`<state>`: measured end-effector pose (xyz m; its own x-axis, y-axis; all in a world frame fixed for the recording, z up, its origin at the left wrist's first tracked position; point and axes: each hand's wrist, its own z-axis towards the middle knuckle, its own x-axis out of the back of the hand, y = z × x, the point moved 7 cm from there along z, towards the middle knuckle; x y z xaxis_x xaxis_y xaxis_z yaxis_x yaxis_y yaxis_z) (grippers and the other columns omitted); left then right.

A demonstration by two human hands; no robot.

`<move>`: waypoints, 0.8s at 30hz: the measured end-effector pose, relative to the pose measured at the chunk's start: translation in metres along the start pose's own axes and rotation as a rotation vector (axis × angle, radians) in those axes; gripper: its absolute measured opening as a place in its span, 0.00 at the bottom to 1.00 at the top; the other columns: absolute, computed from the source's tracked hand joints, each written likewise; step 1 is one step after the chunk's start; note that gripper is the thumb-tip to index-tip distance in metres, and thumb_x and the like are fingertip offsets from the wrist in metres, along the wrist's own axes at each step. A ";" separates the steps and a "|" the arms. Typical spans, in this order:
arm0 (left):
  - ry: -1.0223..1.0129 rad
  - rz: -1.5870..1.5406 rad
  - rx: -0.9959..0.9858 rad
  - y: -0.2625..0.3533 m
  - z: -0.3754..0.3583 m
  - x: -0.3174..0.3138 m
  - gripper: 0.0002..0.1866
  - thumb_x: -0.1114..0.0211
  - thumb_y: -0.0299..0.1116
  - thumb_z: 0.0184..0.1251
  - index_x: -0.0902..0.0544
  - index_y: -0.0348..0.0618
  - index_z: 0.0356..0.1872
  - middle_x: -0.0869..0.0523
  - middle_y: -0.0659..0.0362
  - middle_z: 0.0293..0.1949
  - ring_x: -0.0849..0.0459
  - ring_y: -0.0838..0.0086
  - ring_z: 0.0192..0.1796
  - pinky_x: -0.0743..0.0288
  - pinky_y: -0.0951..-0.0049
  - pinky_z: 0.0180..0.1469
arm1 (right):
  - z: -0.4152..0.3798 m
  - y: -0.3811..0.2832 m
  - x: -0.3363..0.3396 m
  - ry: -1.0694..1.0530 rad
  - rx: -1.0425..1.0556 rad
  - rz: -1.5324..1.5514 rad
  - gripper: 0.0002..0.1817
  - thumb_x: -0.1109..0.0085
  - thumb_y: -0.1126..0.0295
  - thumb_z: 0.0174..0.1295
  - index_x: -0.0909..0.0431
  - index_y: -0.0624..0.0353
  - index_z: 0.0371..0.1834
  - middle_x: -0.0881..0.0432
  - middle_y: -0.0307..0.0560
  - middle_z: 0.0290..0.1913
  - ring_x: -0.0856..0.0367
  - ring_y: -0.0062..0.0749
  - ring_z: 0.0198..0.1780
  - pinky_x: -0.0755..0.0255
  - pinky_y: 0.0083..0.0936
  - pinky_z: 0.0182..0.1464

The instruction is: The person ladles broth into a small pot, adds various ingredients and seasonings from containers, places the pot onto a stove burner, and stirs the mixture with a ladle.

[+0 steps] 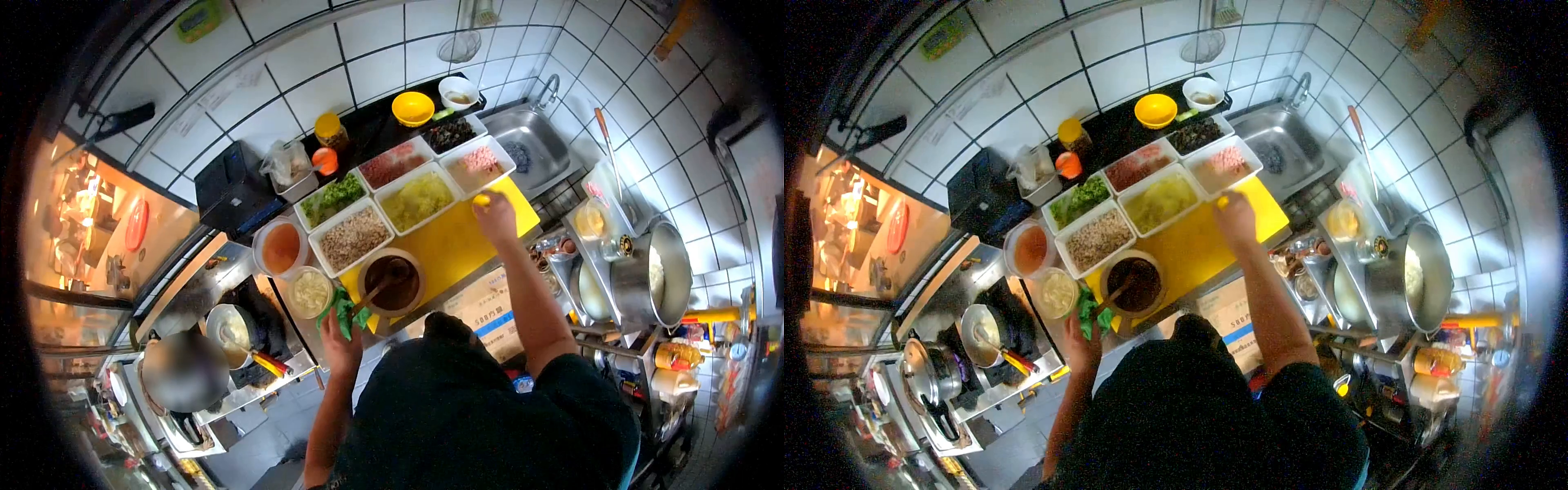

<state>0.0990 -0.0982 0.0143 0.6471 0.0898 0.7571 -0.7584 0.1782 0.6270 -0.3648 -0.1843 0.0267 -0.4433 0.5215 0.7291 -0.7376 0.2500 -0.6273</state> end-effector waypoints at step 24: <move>0.615 0.029 0.574 0.015 -0.104 0.100 0.17 0.36 0.19 0.64 0.18 0.36 0.54 0.18 0.45 0.54 0.12 0.59 0.45 0.15 0.69 0.43 | 0.214 0.129 -0.169 -0.414 0.384 -0.638 0.24 0.39 0.45 0.61 0.15 0.58 0.28 0.14 0.56 0.29 0.15 0.49 0.32 0.21 0.44 0.38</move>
<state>0.1606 0.0149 0.0800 0.4279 0.6344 0.6437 -0.5902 -0.3432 0.7306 -0.4942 -0.4150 -0.1186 0.0203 0.0157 0.9997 -0.9979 0.0614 0.0193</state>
